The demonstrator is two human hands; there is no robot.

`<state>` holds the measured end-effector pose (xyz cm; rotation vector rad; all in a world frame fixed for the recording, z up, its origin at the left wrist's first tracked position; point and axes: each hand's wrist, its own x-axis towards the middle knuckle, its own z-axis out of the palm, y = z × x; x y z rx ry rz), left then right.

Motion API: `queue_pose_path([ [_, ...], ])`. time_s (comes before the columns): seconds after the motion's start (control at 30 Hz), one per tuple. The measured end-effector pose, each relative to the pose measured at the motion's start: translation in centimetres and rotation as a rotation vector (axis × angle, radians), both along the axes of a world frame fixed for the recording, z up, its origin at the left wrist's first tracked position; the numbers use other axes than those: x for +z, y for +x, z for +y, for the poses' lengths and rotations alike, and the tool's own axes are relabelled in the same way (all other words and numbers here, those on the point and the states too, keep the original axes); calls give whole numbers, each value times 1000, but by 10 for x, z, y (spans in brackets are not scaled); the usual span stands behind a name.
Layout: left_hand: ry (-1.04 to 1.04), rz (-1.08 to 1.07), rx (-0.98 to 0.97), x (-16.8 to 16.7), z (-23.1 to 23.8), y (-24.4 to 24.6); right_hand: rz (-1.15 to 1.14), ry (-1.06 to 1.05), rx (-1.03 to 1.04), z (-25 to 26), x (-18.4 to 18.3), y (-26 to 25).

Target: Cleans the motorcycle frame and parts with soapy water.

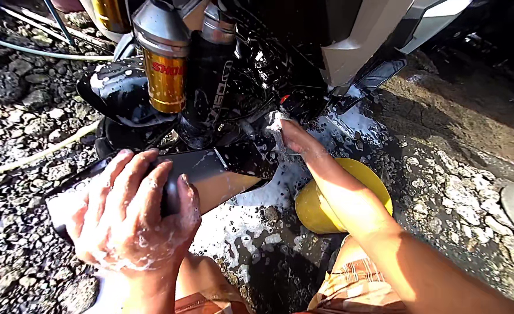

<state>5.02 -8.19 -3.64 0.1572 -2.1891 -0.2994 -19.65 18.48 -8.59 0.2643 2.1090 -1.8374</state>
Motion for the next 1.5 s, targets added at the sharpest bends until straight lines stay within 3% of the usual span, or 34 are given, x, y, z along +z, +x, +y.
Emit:
queue_pose_path([
  [0.1,-14,22,3,-1,-2,-2,-88,-195,-79,8,10,6],
  [0.27,-4,16,-18,-6,-4,-2,78,35,14,-12,-13,-5],
  [0.37,-11,17,-19,-4,-2,-1,42,-273,-126,22,-15,16],
  [0.43,-22,16,-25,-3,-3,0,50,-475,-290,50,6,30],
  [0.53,-21,18,-31,-5,-4,0,227,-515,-495,72,45,45],
  [0.6,-3,31,-30,-8,-4,-1,407,-374,-436,67,69,54],
  [0.67,13,26,-22,-11,-4,-1,550,16,-296,54,80,58],
  [0.77,27,35,-21,-14,-5,-3,512,741,51,23,90,35],
  [0.87,28,37,-34,-14,-7,-2,469,1121,209,2,80,-23],
  [0.97,18,34,-28,-16,-9,-2,397,1204,261,-2,79,-67],
  [1.1,22,39,-40,-18,-9,-1,154,1154,403,-13,108,-76],
  [1.27,6,62,-55,-18,-9,-3,124,1285,454,-14,110,-90],
  [1.4,-6,65,-60,-17,-10,-3,176,1202,434,11,98,-87],
  [1.5,-3,66,-74,-18,-11,-3,123,1191,449,-17,97,-95],
])
